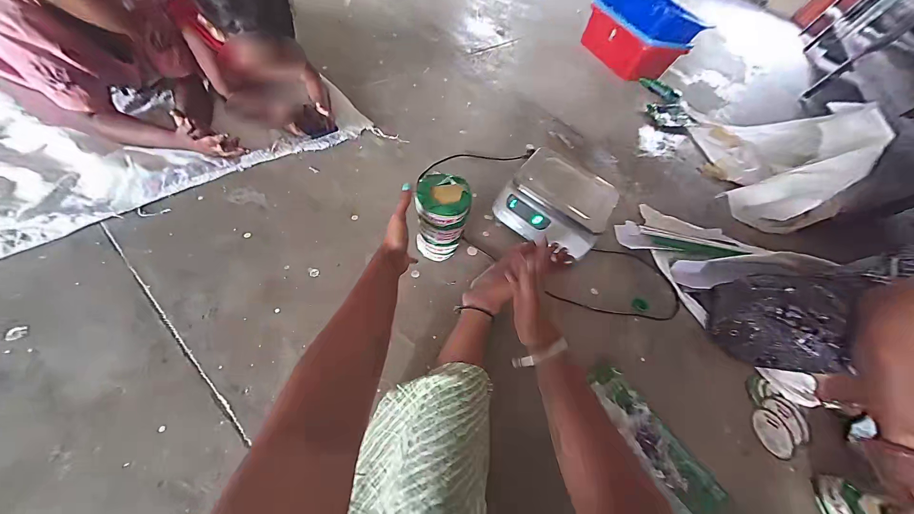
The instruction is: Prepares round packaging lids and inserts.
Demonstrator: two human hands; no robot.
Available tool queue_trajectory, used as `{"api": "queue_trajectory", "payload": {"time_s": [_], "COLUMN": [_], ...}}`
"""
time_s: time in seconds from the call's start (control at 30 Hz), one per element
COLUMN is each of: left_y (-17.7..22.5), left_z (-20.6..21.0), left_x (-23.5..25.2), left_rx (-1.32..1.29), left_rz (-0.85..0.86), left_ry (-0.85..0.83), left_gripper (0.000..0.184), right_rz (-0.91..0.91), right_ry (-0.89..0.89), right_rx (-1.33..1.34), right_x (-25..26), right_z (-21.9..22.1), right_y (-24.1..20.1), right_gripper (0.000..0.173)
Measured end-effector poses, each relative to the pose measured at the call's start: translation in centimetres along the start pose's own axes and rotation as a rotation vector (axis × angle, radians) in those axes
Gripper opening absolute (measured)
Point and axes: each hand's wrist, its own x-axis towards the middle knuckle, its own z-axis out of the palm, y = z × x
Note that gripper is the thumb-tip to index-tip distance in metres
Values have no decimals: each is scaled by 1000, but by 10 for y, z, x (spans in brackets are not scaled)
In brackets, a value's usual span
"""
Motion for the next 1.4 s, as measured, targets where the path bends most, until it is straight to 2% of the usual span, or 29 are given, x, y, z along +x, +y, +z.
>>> {"api": "queue_trajectory", "payload": {"time_s": [0.07,0.1,0.13,0.17,0.23,0.33,0.43,0.57,0.7,0.87,0.97,1.03,1.13,1.2,1.27,1.33,1.4], "left_y": [-35,-40,-43,-45,-54,-67,-85,-117,-148,-164,-147,-129,-111,-108,-119,-149,-189], "left_z": [-15,-18,-18,-17,-16,-26,-61,-122,-173,-200,-186,-165,-112,-65,-15,32,76], "left_x": [71,90,101,109,126,136,95,-8,-100,-172,-202,-219,-236,-253,-273,-285,-295], "left_rx": [-61,-68,-77,-90,-163,-241,-203,-246,-389,-419,-407,-377,-291,-262,-252,-192,-174], "left_rz": [74,70,73,106,230,179,111,67,46,54,99,156,253,267,215,177,173], "left_ry": [-11,-75,-145,-218,-351,-342,-267,-79,114,190,153,98,-44,-165,-303,-412,-445], "left_gripper": [75,82,79,70,55,63,76,73,75,87,90,94,100,95,92,85,76], "right_rz": [239,377,490,550,522,539,599,715,804,808,703,591,452,417,372,351,517], "right_ry": [53,108,141,146,131,109,79,-91,-253,-298,-263,-231,-116,-8,145,299,440], "right_rx": [170,221,236,246,264,274,211,163,151,203,211,228,243,231,219,174,157], "right_x": [81,112,132,142,144,128,82,3,-75,-142,-158,-164,-181,-202,-228,-265,-300], "right_z": [45,61,72,82,96,100,117,161,209,227,207,179,111,58,3,-45,-82], "right_y": [13,19,28,39,62,64,50,5,-27,-60,-87,-107,-132,-139,-132,-115,-103], "right_gripper": [73,75,78,79,76,75,69,62,67,67,65,61,57,58,59,54,53]}}
